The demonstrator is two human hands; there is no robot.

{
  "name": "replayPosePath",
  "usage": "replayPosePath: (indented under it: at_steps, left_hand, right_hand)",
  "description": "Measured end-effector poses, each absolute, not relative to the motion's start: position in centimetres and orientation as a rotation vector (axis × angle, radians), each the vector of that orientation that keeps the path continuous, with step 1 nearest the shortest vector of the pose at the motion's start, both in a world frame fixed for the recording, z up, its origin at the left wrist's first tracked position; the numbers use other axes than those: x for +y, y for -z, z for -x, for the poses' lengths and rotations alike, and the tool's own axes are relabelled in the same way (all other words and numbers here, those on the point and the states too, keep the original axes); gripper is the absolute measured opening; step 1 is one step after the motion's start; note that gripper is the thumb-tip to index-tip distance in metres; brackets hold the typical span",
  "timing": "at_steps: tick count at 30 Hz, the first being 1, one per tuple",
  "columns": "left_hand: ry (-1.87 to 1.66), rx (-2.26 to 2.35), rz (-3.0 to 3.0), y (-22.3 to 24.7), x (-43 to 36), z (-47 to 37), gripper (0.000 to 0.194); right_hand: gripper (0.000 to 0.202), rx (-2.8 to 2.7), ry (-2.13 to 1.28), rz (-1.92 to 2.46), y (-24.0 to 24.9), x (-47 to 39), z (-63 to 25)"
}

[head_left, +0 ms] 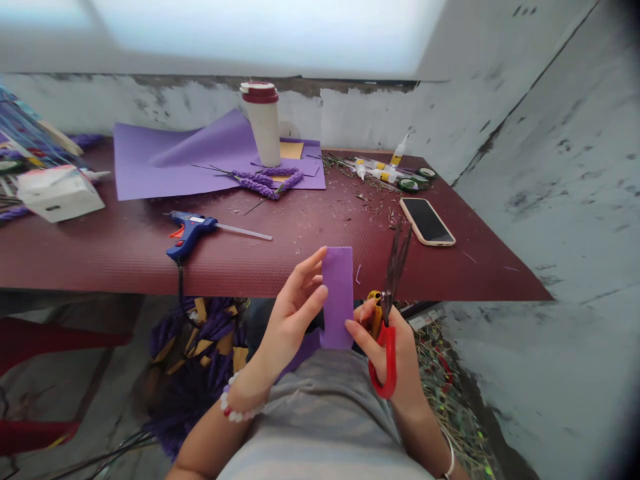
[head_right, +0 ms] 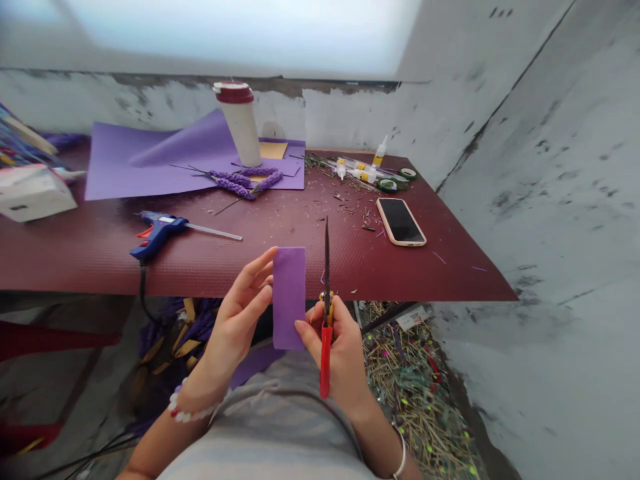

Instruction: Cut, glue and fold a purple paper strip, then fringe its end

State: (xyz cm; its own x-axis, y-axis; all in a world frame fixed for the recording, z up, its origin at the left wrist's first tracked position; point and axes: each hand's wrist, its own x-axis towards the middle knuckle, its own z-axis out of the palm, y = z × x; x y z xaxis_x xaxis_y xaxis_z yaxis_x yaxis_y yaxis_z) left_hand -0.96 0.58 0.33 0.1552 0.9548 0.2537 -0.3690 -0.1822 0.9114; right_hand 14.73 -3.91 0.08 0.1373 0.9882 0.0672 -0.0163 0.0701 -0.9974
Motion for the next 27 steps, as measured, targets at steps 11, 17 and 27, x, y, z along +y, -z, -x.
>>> replayPosePath:
  at_steps: [11, 17, 27]
  left_hand:
    - [-1.452, 0.808, -1.005, -1.4, 2.2, 1.4, 0.033]
    - [-1.401, 0.817, -1.086, -3.3, 5.3, 1.6, 0.021]
    - [-1.196, 0.948, -1.200, -7.7, 20.8, -0.4, 0.012]
  right_hand:
    - [0.026, -1.242, -0.971, 1.247, -0.7, -2.2, -14.4]
    - [0.034, -1.268, -0.909, 1.214, -2.8, 2.9, -15.4]
    - [0.035, -1.467, -0.866, 1.070, -6.5, 20.3, -18.2]
